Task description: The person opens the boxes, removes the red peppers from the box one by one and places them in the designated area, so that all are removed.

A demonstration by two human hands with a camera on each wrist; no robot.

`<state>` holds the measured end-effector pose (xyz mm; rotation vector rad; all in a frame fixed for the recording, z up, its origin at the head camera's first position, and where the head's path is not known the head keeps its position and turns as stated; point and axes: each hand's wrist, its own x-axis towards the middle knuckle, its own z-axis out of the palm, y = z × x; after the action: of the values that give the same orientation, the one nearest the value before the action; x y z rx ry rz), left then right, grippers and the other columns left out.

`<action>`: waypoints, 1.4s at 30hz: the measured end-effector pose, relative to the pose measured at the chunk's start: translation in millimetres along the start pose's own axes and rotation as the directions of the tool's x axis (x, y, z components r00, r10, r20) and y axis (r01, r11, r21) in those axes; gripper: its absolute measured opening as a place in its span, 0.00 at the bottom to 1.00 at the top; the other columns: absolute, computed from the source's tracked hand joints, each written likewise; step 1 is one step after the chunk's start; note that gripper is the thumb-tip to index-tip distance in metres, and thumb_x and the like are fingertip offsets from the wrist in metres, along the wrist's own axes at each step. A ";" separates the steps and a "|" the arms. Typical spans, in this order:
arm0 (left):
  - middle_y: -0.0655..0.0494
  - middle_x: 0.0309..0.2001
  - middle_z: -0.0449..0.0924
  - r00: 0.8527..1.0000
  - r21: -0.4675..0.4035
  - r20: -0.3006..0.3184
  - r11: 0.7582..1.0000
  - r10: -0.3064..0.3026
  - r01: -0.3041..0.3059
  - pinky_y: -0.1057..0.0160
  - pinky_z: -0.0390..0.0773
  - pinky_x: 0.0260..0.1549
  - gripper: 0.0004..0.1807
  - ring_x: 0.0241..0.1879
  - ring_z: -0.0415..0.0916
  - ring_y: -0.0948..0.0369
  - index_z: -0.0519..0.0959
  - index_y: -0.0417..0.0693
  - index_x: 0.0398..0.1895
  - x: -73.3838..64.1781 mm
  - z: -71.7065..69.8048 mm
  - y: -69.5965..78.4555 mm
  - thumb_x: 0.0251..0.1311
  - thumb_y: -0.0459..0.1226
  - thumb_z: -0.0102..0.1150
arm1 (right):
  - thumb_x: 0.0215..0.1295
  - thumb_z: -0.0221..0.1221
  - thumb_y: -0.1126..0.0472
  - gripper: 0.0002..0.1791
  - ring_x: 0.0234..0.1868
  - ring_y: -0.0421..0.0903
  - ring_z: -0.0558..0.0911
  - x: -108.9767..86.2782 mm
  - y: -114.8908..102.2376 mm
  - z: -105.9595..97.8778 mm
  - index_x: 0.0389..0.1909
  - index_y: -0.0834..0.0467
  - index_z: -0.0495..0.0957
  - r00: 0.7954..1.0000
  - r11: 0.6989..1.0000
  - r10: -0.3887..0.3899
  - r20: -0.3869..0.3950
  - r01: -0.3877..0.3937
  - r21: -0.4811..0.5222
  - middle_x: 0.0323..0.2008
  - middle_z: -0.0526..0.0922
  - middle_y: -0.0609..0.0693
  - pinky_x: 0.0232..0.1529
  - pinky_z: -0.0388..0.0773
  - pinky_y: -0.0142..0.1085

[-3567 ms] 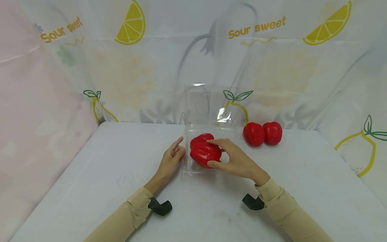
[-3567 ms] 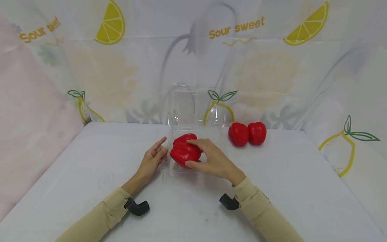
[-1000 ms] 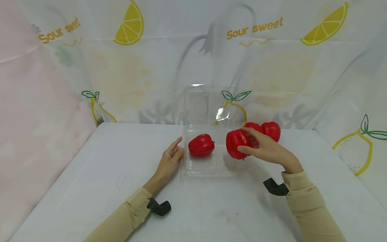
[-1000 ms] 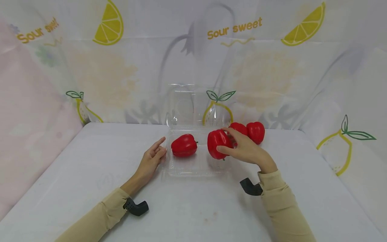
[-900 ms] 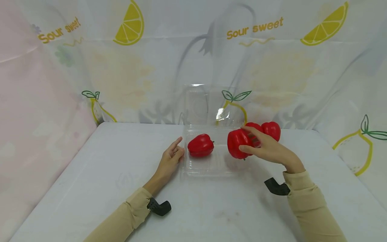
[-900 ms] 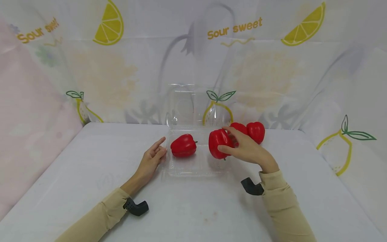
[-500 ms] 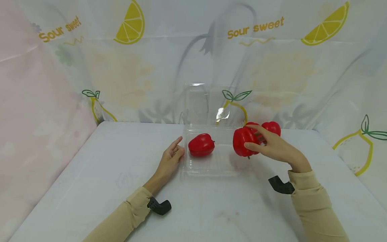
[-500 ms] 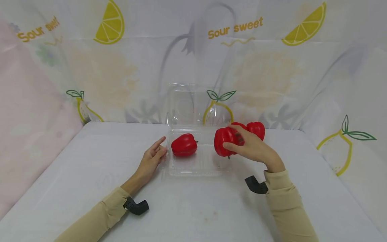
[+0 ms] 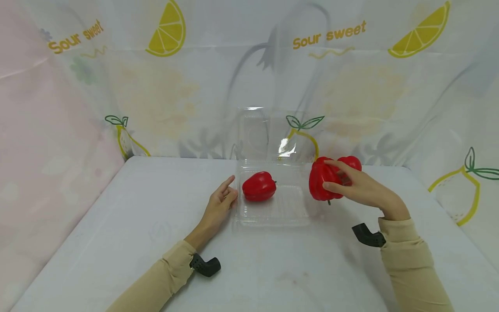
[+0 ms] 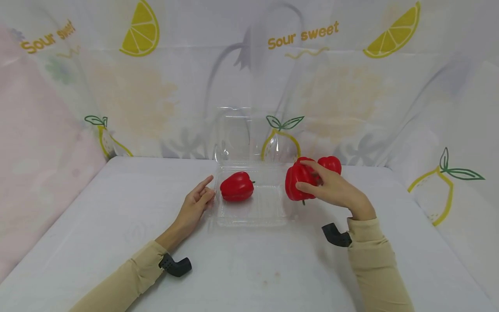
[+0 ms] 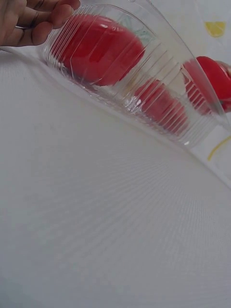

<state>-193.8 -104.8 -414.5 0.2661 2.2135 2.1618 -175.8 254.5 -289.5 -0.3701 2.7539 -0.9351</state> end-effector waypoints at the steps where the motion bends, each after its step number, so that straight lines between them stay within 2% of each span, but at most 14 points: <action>1: 0.58 0.30 0.68 1.000 0.002 -0.003 1.000 -0.001 0.001 0.73 0.66 0.28 0.28 0.27 0.65 0.67 0.57 0.48 0.71 -0.1 0.3 0.3 0.68 0.34 0.48 | 0.60 0.58 0.39 0.42 0.59 0.61 0.69 -0.6 1.0 -1.0 0.71 0.46 0.52 1.000 1.000 0.007 0.004 -0.007 -0.002 0.59 0.67 0.60 0.43 0.80 0.46; 10: 0.59 0.29 0.67 1.000 -0.001 -0.005 1.000 -0.007 0.007 0.73 0.66 0.28 0.28 0.27 0.64 0.67 0.58 0.50 0.71 -0.3 -0.3 0.5 0.68 0.35 0.48 | 0.58 0.60 0.40 0.40 0.57 0.62 0.69 -3.1 9.6 -8.6 0.67 0.50 0.54 0.998 0.998 0.056 0.020 -0.056 0.005 0.59 0.65 0.62 0.40 0.81 0.45; 15: 0.59 0.29 0.67 1.000 0.006 -0.007 1.000 -0.014 0.014 0.73 0.66 0.28 0.28 0.27 0.64 0.67 0.58 0.51 0.71 -1.0 -1.2 0.3 0.68 0.35 0.48 | 0.58 0.61 0.42 0.40 0.54 0.59 0.71 -2.9 14.8 -10.1 0.66 0.52 0.54 0.996 0.996 0.079 0.040 -0.080 0.032 0.56 0.69 0.61 0.41 0.81 0.45; 25: 0.59 0.30 0.68 1.000 0.010 -0.004 1.000 -0.008 0.009 0.73 0.66 0.28 0.28 0.27 0.64 0.67 0.58 0.50 0.71 -0.8 -0.7 0.4 0.68 0.35 0.48 | 0.58 0.61 0.43 0.42 0.49 0.54 0.74 0.3 25.0 -7.3 0.67 0.56 0.53 0.978 0.988 0.148 0.143 -0.153 0.020 0.52 0.69 0.63 0.42 0.81 0.43; 37: 0.59 0.30 0.68 1.000 0.007 -0.004 1.000 -0.009 0.009 0.73 0.67 0.29 0.28 0.28 0.64 0.67 0.58 0.49 0.71 -0.2 0.4 1.2 0.68 0.34 0.47 | 0.59 0.60 0.43 0.43 0.47 0.50 0.77 4.2 34.9 -3.1 0.68 0.58 0.52 0.965 0.984 0.170 0.198 -0.177 0.015 0.54 0.68 0.64 0.43 0.81 0.40; 42: 0.60 0.29 0.68 1.000 0.002 -0.003 1.000 -0.002 0.002 0.73 0.67 0.28 0.29 0.27 0.64 0.67 0.57 0.47 0.71 0.0 1.1 1.8 0.68 0.34 0.48 | 0.59 0.60 0.43 0.43 0.49 0.52 0.75 5.2 34.9 -1.4 0.67 0.59 0.52 0.963 0.983 0.175 0.203 -0.183 0.020 0.55 0.68 0.64 0.43 0.81 0.40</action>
<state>-193.4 -103.8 -412.7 0.2609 2.2171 2.1602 -186.9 280.5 -310.6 -0.1928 2.5332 -0.8532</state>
